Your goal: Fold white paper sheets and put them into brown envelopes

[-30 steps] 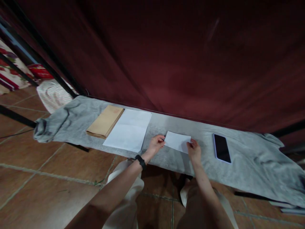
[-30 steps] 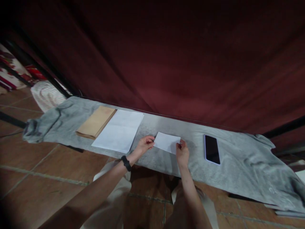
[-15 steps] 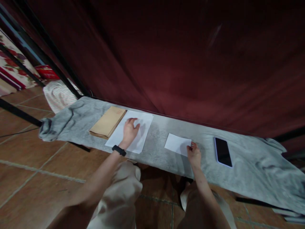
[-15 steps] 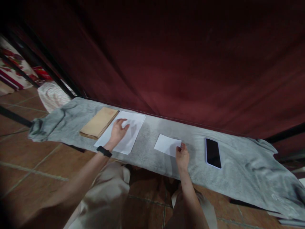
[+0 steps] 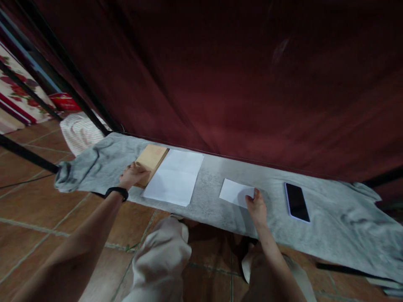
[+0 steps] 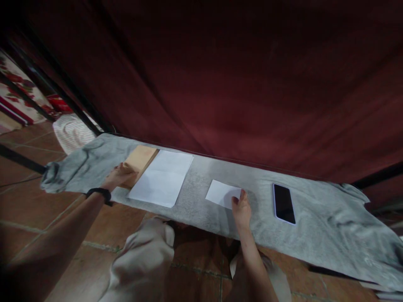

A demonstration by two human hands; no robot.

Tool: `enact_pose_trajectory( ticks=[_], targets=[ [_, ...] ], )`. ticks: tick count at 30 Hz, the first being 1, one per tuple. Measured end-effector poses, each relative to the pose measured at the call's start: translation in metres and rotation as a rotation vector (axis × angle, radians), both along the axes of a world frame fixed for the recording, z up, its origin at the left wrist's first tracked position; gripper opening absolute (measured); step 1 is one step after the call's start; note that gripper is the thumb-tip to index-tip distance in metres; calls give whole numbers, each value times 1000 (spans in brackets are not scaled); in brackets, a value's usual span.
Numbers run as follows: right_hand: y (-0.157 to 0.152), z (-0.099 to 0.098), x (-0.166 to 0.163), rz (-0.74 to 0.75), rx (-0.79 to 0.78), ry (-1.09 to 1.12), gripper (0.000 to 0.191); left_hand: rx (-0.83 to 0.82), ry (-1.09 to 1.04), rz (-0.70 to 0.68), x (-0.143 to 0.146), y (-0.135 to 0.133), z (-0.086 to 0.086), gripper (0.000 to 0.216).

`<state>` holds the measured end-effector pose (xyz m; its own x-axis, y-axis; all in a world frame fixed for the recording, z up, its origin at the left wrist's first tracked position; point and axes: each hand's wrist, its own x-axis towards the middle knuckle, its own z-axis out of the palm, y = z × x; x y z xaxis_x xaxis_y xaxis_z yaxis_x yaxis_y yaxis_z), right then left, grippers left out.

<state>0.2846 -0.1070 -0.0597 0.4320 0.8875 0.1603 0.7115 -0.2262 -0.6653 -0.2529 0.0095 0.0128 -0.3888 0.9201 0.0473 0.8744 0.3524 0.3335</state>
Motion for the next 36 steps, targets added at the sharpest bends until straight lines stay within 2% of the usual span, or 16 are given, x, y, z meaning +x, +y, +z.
enact_pose_trajectory(
  ticks=[6, 13, 17, 20, 22, 25, 28, 30, 33, 36],
  targets=[
    [2, -5, -1, 21, 43, 41, 59, -169, 164, 200, 7, 3, 3, 84],
    [3, -7, 2, 53, 28, -22, 60, 57, 388, 169, 22, -11, 17, 67],
    [2, -7, 4, 62, -1, -64, 62, 89, 366, 120, 33, -17, 32, 51],
    [2, -11, 6, 64, 29, -82, 63, 77, 329, 130, 45, -23, 51, 41],
    [3, -16, 9, 81, 73, -95, 62, 152, 395, 42, 57, -29, 66, 33],
    [4, -23, 12, 109, 110, -128, 62, 247, 468, -65, 83, -36, 86, 35],
    [4, -27, 15, 117, 122, -170, 62, 364, 491, -241, 121, -43, 97, 36],
    [3, -28, 16, 131, 128, -190, 63, 390, 528, -387, 150, -49, 97, 33],
    [2, -29, 18, 158, 147, -200, 64, 410, 627, -626, 193, -61, 90, 27],
    [2, -28, 18, 168, 162, -198, 65, 468, 637, -771, 227, -72, 77, 21]
  ],
)
